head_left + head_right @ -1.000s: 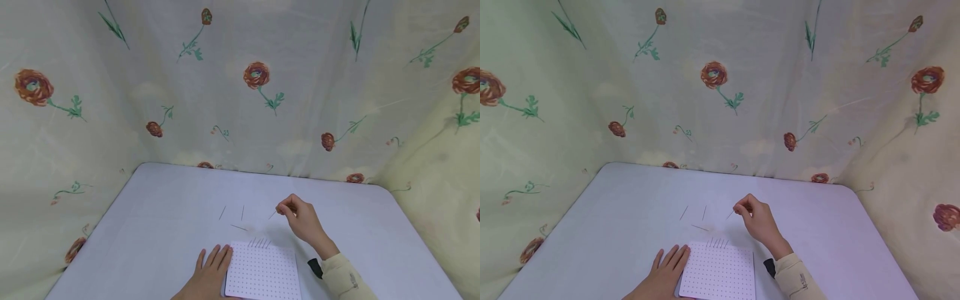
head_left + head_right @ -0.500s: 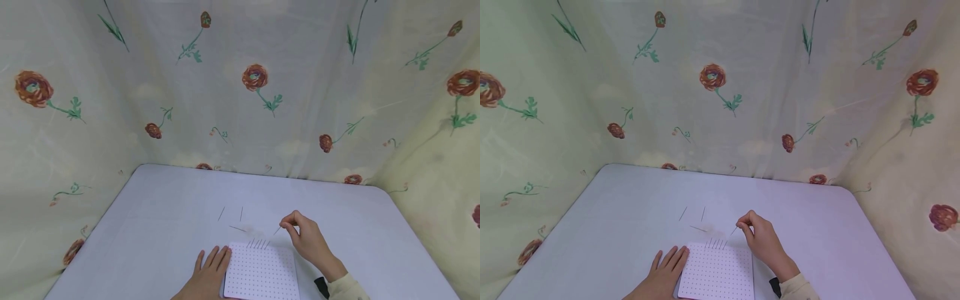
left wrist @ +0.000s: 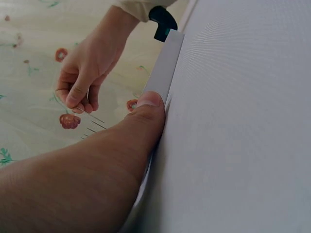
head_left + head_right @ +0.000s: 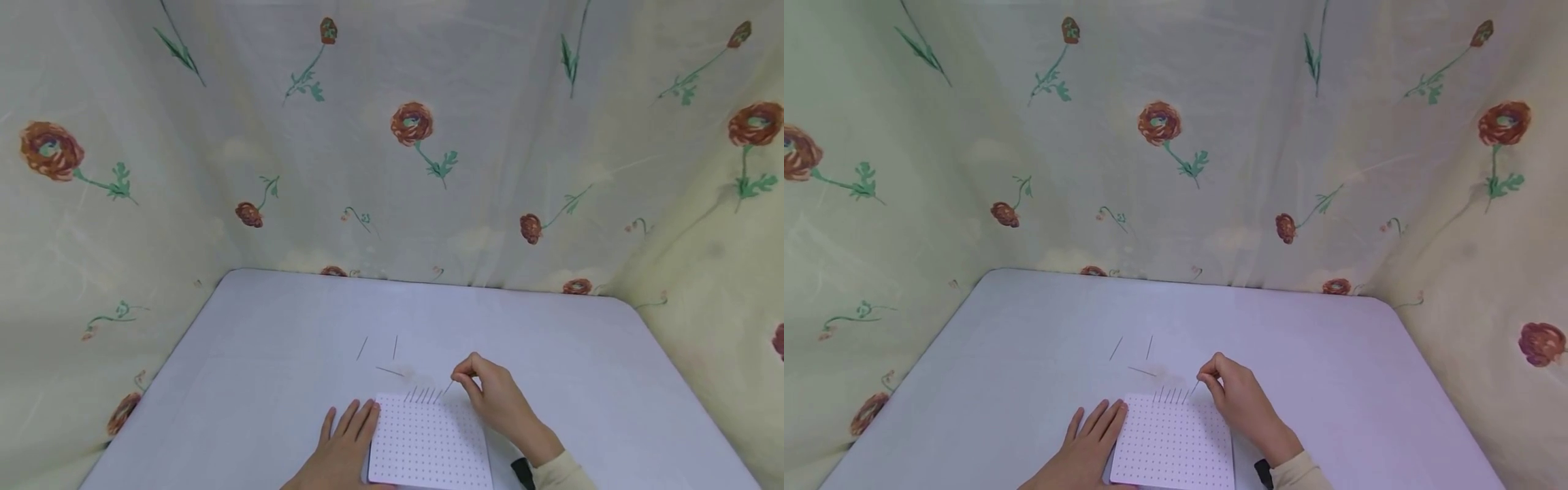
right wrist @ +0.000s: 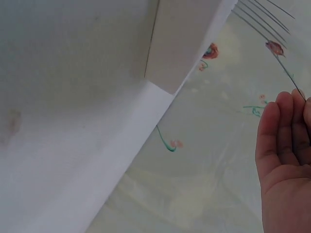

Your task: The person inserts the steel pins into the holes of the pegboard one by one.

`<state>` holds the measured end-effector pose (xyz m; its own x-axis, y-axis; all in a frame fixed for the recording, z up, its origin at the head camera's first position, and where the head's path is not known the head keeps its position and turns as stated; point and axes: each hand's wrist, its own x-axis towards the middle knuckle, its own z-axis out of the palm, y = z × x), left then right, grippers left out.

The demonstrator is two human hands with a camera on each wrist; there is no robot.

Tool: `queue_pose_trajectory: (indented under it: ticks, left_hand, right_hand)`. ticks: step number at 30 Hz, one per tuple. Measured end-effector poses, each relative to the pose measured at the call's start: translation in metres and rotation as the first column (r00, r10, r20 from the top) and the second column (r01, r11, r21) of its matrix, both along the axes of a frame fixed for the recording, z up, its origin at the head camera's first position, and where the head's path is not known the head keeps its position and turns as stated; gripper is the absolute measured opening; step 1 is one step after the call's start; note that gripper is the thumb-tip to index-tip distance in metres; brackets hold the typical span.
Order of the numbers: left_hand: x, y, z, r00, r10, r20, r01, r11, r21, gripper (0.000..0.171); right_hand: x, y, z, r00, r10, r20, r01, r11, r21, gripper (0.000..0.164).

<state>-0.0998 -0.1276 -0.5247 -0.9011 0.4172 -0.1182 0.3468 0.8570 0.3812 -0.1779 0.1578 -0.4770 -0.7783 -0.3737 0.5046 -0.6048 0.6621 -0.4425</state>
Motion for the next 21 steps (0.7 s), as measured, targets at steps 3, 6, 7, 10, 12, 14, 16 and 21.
queue_pose_trajectory:
  ticks: [3,6,7,10,12,14,16,21]
  left_hand:
    - [0.0002,0.0001,0.0002,1.000,-0.004,-0.013,0.004,1.000,0.000,0.123]
    - [0.0007,0.0004,0.0008,1.000,-0.003,-0.013,0.002,1.000,-0.006,0.123]
    - [0.0008,0.0004,0.0009,1.000,-0.001,-0.013,0.001,1.000,-0.010,0.124]
    - [0.0007,0.0002,0.0005,1.000,0.002,-0.017,-0.002,1.000,-0.014,0.124]
    - [0.0006,0.0002,0.0005,1.000,0.001,-0.019,-0.002,1.000,-0.015,0.124]
    - [0.0004,0.0003,0.0003,1.000,0.001,-0.019,-0.001,1.000,-0.015,0.124]
    - [0.0004,0.0004,0.0004,1.000,0.002,-0.011,-0.002,1.000,-0.012,0.124]
    - [0.0000,0.0008,0.0005,1.000,0.004,0.011,-0.004,1.000,-0.010,0.125]
  right_hand:
    - [-0.0008,-0.0016,-0.0026,1.000,0.026,-0.005,-0.026,1.000,0.016,0.018]
    - [-0.0010,-0.0030,-0.0059,0.999,0.041,-0.006,-0.041,0.999,0.029,0.018]
    - [-0.0009,-0.0033,-0.0069,0.999,0.045,-0.007,-0.044,0.998,0.032,0.018]
    - [-0.0001,-0.0043,-0.0090,0.999,0.044,-0.001,-0.044,0.998,0.038,0.018]
    - [0.0005,-0.0049,-0.0094,0.999,0.040,0.015,-0.040,0.998,0.041,0.017]
    - [0.0011,-0.0054,-0.0093,0.999,0.032,0.040,-0.034,0.998,0.048,0.016]
    - [0.0015,-0.0060,-0.0090,0.997,0.031,0.067,-0.035,0.998,0.058,0.015]
    - [0.0019,-0.0057,-0.0088,0.994,0.040,0.103,-0.050,0.994,0.092,0.012]
